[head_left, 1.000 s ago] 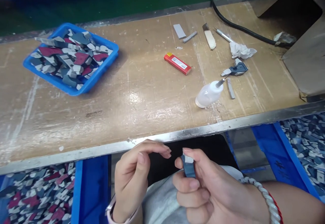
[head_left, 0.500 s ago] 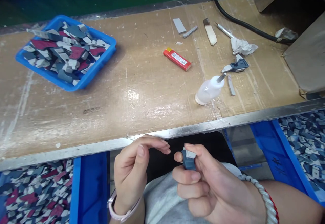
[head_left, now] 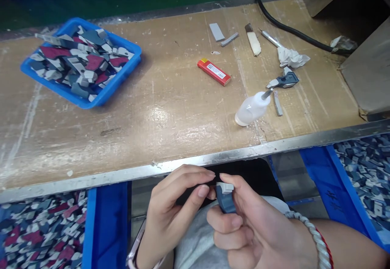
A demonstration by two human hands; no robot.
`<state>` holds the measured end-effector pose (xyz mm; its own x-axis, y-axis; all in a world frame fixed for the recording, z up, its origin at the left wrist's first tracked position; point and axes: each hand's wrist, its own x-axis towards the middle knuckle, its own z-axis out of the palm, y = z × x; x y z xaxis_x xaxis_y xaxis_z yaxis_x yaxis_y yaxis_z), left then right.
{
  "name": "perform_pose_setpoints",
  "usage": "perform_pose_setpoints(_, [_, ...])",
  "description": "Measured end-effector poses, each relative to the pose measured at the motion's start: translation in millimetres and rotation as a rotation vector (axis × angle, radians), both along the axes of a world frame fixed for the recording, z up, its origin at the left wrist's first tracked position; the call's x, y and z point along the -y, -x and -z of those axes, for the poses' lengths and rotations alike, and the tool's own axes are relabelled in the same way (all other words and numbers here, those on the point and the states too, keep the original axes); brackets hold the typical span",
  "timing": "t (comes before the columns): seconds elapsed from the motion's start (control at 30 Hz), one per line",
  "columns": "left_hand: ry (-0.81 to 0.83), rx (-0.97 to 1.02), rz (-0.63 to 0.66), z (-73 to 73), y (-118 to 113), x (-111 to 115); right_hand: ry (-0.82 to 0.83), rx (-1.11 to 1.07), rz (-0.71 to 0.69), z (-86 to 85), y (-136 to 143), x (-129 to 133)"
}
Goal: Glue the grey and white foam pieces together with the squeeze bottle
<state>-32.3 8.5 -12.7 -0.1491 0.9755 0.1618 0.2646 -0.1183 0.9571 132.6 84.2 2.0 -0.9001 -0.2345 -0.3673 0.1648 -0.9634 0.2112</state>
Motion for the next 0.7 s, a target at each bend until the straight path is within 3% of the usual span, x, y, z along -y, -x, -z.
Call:
perform_pose_setpoints(0.3, [0.042, -0.044, 0.066, -2.0, -2.5, -3.6, -0.029, 0.092, 0.128, -4.1, 3.5, 1.5])
perform_pose_setpoints(0.43, [0.036, -0.02, 0.067, 0.8, -2.1, -4.5, -0.043, 0.189, 0.131, -8.4, 2.5, 0.5])
perform_pose_setpoints(0.7, [0.034, -0.032, 0.056, 0.8, -2.2, -5.1, -0.099, 0.099, 0.038, -10.0, 2.7, -3.5])
